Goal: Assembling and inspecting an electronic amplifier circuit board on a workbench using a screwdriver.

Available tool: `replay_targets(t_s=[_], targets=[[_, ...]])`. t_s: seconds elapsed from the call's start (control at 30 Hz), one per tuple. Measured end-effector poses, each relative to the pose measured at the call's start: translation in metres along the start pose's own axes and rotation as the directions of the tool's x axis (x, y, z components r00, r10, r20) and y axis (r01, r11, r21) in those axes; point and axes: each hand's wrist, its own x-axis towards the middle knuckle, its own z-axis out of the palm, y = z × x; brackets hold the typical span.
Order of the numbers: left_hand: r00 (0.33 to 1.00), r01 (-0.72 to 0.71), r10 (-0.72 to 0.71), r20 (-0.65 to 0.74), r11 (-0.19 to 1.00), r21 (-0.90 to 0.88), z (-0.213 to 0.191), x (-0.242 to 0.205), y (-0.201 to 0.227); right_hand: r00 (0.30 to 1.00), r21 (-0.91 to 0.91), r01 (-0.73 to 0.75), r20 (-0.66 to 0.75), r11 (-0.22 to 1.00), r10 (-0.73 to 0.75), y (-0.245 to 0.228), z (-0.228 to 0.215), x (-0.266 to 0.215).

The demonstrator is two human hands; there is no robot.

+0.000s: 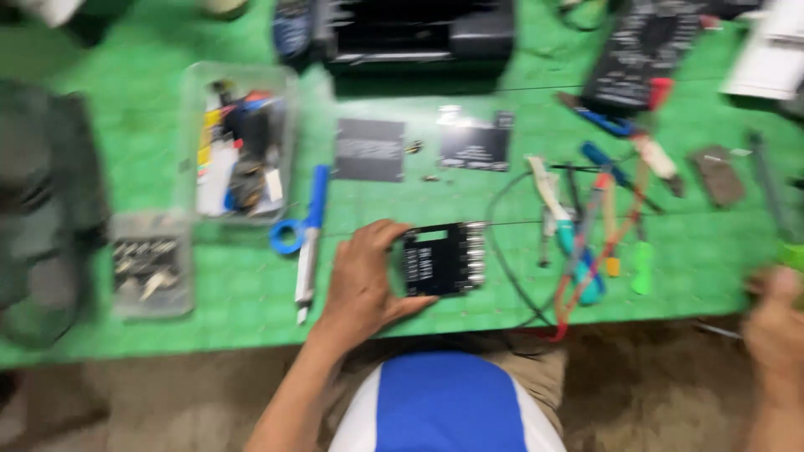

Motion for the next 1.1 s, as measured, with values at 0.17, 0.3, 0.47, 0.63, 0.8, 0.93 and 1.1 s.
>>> replay_targets(t_s=[0.17,0.3,0.47,0.63,0.8,0.93,1.1], targets=[[0.998,0.024,-0.023,-0.061,0.999,0.022,0.006,0.001,-0.002,0.895,0.460,-0.291,-0.178,0.839,0.408,-0.157,-0.107,0.056],[0.999,0.002,0.001,-0.043,0.997,0.076,0.007,0.003,-0.002,0.912,0.157,-0.265,-0.279,0.951,0.300,-0.148,-0.097,0.060],[0.999,0.015,-0.013,-0.046,0.998,0.062,0.007,0.001,-0.003,0.923,0.082,-0.151,-0.346,0.985,0.170,-0.148,-0.088,0.079],[0.997,0.034,-0.032,-0.071,0.999,0.019,0.000,-0.001,0.003,0.940,-0.039,-0.082,-0.334,0.996,0.065,-0.142,-0.085,0.081],[0.997,0.032,-0.031,-0.076,0.999,0.007,-0.001,-0.006,0.002,0.953,-0.099,-0.145,-0.280,0.984,0.113,-0.131,-0.082,0.073],[0.997,0.031,-0.030,-0.068,0.999,0.018,-0.001,-0.005,0.002,0.956,-0.064,-0.101,-0.281,0.993,0.079,-0.137,-0.091,0.075],[0.997,0.059,-0.059,-0.058,0.998,0.008,-0.002,-0.005,0.000,0.962,0.054,-0.092,-0.254,0.994,0.102,-0.151,-0.101,0.076]])
